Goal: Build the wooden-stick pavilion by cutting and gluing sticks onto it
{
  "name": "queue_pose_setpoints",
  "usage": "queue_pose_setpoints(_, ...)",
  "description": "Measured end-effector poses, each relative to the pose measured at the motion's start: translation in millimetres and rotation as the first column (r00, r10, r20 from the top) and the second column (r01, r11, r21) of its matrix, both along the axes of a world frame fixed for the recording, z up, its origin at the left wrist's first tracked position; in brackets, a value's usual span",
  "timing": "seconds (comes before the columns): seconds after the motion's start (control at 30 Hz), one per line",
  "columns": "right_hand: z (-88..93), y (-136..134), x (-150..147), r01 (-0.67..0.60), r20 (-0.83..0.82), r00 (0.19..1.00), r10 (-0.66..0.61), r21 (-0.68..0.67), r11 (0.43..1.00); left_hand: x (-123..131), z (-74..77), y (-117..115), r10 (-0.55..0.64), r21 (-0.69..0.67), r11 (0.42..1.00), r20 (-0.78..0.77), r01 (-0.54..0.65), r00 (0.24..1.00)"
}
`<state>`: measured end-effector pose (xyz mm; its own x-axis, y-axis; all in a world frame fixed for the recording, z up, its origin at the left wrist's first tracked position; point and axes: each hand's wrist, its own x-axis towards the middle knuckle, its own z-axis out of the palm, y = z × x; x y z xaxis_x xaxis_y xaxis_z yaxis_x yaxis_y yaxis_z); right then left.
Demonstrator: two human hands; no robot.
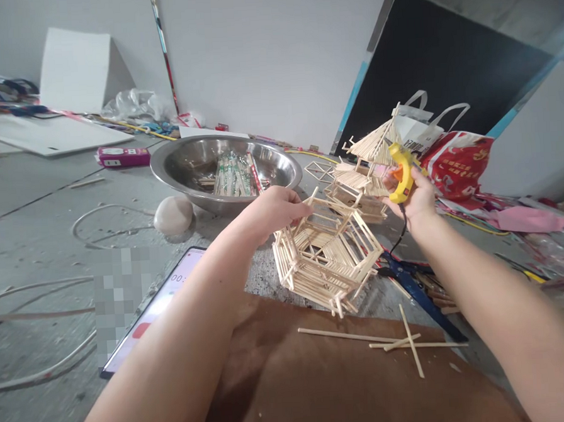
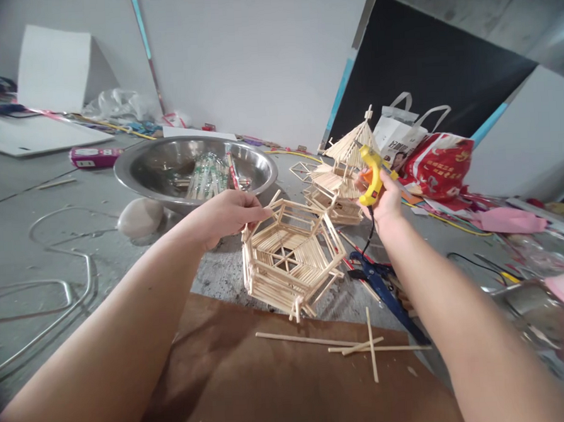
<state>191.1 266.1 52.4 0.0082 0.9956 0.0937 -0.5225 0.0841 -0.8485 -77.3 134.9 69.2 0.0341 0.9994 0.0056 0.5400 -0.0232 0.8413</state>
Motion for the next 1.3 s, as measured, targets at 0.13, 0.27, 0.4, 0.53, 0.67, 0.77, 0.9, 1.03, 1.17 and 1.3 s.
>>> queue_pose_setpoints(0.13, -4.6, -9.7, 6.6, -0.066, 0.004, 0.998, 0.066, 0.0, 0.998, 0.2, 1.2, -2.9, -0.012, -0.01, 1.0, -0.048, 0.011, 0.999)
queue_pose_setpoints(0.27, 3.6, -29.9, 16.3, -0.056, 0.041, 0.998, 0.054, 0.055, 0.997, -1.5, 3.1, -4.0, -0.038, -0.032, 0.999, -0.044, 0.037, 0.998)
queue_pose_setpoints(0.4, 10.7, -67.4, 20.2, -0.059, 0.09, 0.995, 0.047, 0.137, 0.989, -0.7, 5.4, -4.6, -0.054, -0.006, 0.999, -0.029, 0.054, 0.998)
queue_pose_setpoints(0.53, 3.5, -106.3, 15.7, -0.058, 0.166, 0.986, 0.029, 0.173, 0.983, 7.1, 11.0, -9.5, -0.007, 0.061, 0.998, -0.006, 0.008, 1.0)
queue_pose_setpoints(0.67, -5.5, -130.5, 13.0, -0.038, 0.179, 0.984, 0.005, 0.185, 0.982, 14.8, 18.4, -16.4, 0.033, 0.138, 0.99, 0.026, -0.037, 0.999)
queue_pose_setpoints(0.77, -5.4, -138.9, 13.5, -0.024, 0.153, 0.988, -0.008, 0.206, 0.978, 17.2, 22.4, -19.1, 0.048, 0.183, 0.982, 0.043, -0.055, 0.998)
queue_pose_setpoints(0.9, -5.6, -140.5, 9.8, -0.026, 0.102, 0.995, 0.004, 0.214, 0.976, 20.9, 26.1, -19.1, 0.055, 0.193, 0.979, 0.05, -0.064, 0.997)
queue_pose_setpoints(1.03, -14.7, -135.9, -0.4, -0.025, 0.038, 0.999, 0.017, 0.212, 0.977, 22.1, 25.9, -17.6, 0.049, 0.154, 0.987, 0.034, -0.053, 0.998)
queue_pose_setpoints(1.17, -20.9, -131.9, -2.7, -0.052, 0.041, 0.998, 0.045, 0.204, 0.978, 14.9, 20.5, -18.4, 0.004, 0.122, 0.993, -0.008, -0.003, 1.0)
queue_pose_setpoints(1.3, -14.5, -129.7, 3.9, -0.093, 0.063, 0.995, 0.081, 0.215, 0.972, 8.4, 18.7, -22.2, 0.016, 0.088, 0.996, -0.055, -0.011, 0.998)
